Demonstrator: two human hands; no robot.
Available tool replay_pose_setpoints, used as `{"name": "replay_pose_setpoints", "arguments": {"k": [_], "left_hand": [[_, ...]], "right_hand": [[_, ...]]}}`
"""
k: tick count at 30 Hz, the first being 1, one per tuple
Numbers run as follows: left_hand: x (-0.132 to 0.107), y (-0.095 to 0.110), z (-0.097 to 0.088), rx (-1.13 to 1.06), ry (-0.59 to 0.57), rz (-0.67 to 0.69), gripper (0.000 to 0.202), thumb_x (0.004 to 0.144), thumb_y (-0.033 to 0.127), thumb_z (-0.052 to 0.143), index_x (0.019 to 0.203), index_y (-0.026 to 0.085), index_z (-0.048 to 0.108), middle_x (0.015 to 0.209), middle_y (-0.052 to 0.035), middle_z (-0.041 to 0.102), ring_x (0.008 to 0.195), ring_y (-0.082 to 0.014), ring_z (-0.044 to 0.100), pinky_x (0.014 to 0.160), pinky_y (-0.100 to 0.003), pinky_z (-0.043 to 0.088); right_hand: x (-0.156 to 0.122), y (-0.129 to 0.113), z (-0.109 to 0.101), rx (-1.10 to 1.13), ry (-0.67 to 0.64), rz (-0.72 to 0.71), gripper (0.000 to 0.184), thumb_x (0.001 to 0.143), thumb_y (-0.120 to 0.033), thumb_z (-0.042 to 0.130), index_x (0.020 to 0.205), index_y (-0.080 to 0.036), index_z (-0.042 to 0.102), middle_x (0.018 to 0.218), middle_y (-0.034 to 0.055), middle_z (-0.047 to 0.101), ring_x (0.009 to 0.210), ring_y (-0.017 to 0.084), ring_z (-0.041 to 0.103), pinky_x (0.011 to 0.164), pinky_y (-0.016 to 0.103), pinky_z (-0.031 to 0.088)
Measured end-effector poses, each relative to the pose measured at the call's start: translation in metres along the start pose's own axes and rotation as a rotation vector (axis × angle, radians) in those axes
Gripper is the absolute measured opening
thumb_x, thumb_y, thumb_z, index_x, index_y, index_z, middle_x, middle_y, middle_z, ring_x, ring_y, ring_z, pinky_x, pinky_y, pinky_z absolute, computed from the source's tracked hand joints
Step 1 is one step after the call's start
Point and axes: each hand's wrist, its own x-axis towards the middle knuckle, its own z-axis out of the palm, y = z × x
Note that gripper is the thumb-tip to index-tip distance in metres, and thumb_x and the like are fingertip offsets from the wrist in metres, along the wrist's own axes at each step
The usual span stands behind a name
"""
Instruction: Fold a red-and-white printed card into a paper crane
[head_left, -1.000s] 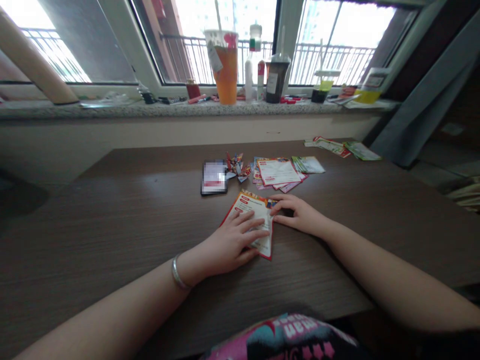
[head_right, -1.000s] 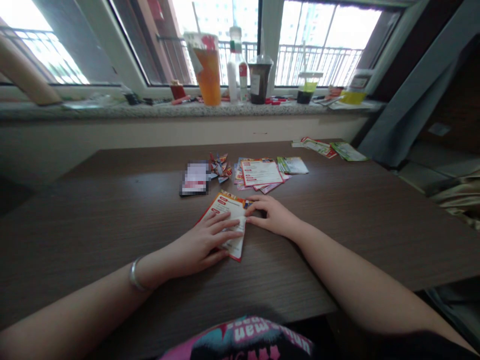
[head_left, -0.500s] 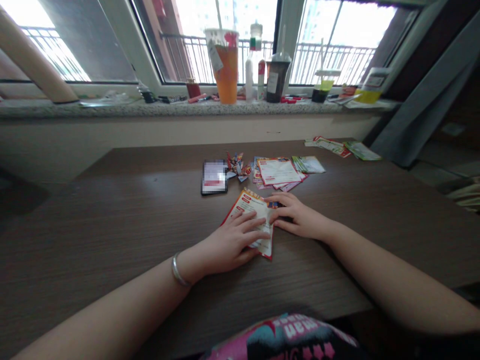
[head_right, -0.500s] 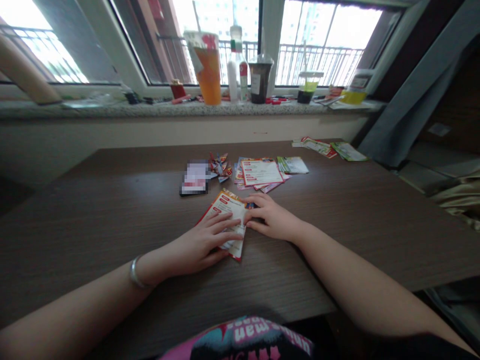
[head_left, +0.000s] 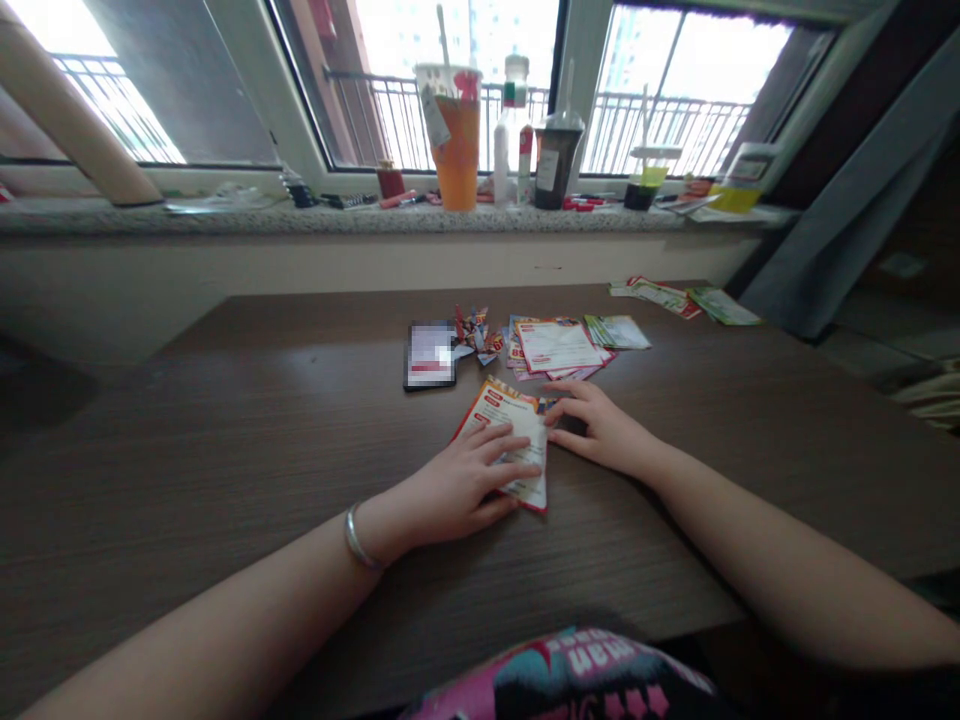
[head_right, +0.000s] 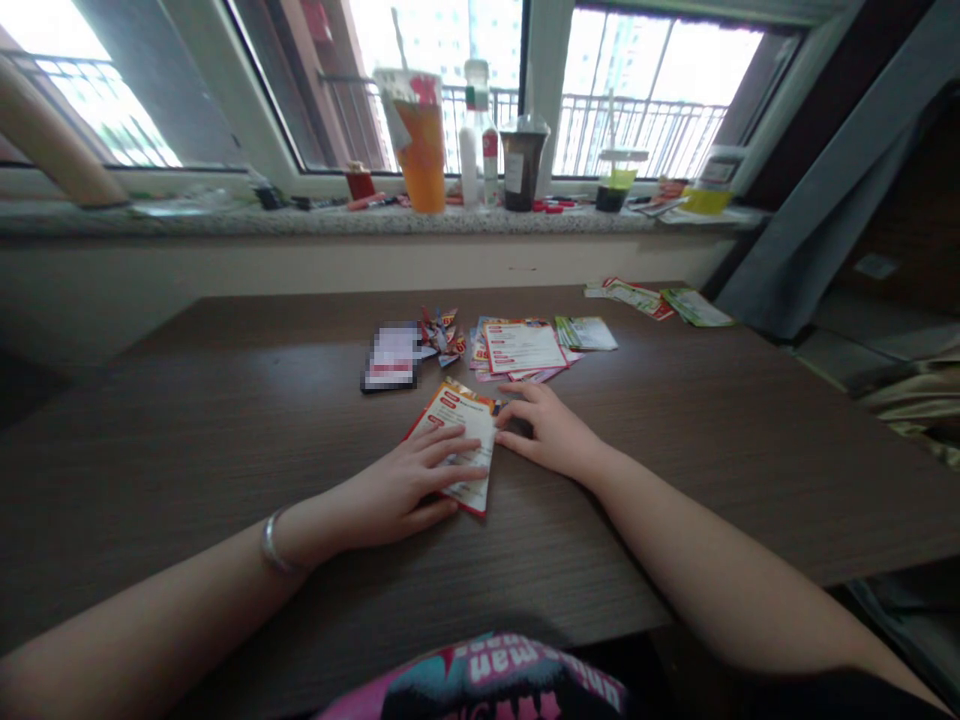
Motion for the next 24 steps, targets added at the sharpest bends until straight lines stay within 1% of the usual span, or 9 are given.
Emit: {"name": "replay_pose_setpoints", "arguments": {"k": [2, 4, 8, 11, 16, 19, 24], "left_hand": [[-0.001, -0.001, 0.001, 0.008, -0.011, -0.003, 0.042, 0.092, 0.034, 0.05, 0.134, 0.029, 0.049, 0.145, -0.0065, 0.044, 0.138, -0.0298, 0.033, 0.112, -0.053, 0.028], [-0.002, 0.0, 0.0, 0.011, -0.021, -0.009, 0.043, 0.091, 0.032, 0.051, 0.134, 0.028, 0.049, 0.147, -0.0067, 0.042, 0.139, -0.0302, 0.031, 0.113, -0.052, 0.027], [-0.002, 0.002, -0.002, 0.037, -0.074, -0.011, 0.042, 0.089, 0.03, 0.052, 0.131, 0.025, 0.051, 0.151, -0.008, 0.036, 0.141, -0.0308, 0.027, 0.114, -0.051, 0.026], [-0.002, 0.003, -0.003, 0.063, -0.097, -0.006, 0.044, 0.09, 0.034, 0.051, 0.134, 0.028, 0.049, 0.151, -0.0069, 0.035, 0.141, -0.0316, 0.026, 0.114, -0.052, 0.024], [-0.003, 0.004, -0.003, 0.078, -0.079, -0.011, 0.044, 0.092, 0.036, 0.049, 0.136, 0.033, 0.046, 0.151, -0.0035, 0.036, 0.141, -0.0318, 0.025, 0.115, -0.055, 0.02], [-0.004, 0.004, -0.003, 0.071, -0.085, -0.031, 0.044, 0.092, 0.037, 0.049, 0.136, 0.033, 0.046, 0.152, -0.0032, 0.035, 0.141, -0.032, 0.025, 0.114, -0.055, 0.019], [-0.005, 0.003, -0.001, 0.067, -0.108, -0.073, 0.05, 0.091, 0.038, 0.051, 0.139, 0.034, 0.042, 0.155, -0.002, 0.029, 0.144, -0.0333, 0.018, 0.114, -0.055, 0.018]], "right_hand": [[0.0, 0.002, 0.002, 0.005, 0.03, 0.061, 0.016, 0.082, -0.033, 0.066, 0.094, -0.022, 0.065, 0.133, 0.0118, 0.053, 0.126, 0.027, 0.046, 0.104, 0.052, 0.037], [0.001, 0.003, 0.003, 0.015, 0.057, 0.108, 0.018, 0.081, -0.033, 0.067, 0.094, -0.021, 0.063, 0.124, 0.0114, 0.059, 0.122, 0.027, 0.05, 0.102, 0.05, 0.039], [0.003, 0.003, 0.004, 0.035, 0.099, 0.169, 0.017, 0.08, -0.033, 0.067, 0.091, -0.021, 0.06, 0.103, 0.0074, 0.066, 0.101, 0.024, 0.06, 0.092, 0.043, 0.046], [0.003, 0.002, 0.003, 0.022, 0.115, 0.184, 0.015, 0.08, -0.031, 0.065, 0.089, -0.02, 0.061, 0.095, 0.0058, 0.066, 0.092, 0.022, 0.06, 0.085, 0.038, 0.048], [0.004, 0.0, 0.003, 0.027, 0.169, 0.164, 0.009, 0.081, -0.028, 0.065, 0.084, -0.02, 0.063, 0.088, 0.0048, 0.066, 0.086, 0.02, 0.06, 0.081, 0.036, 0.049], [0.004, -0.003, 0.002, 0.029, 0.206, 0.119, 0.006, 0.08, -0.025, 0.066, 0.081, -0.02, 0.064, 0.085, 0.0045, 0.066, 0.085, 0.02, 0.06, 0.08, 0.036, 0.049], [0.003, -0.008, 0.0, 0.012, 0.245, 0.02, 0.005, 0.081, -0.021, 0.064, 0.077, -0.021, 0.062, 0.081, 0.0033, 0.065, 0.082, 0.02, 0.06, 0.077, 0.034, 0.048]]}}
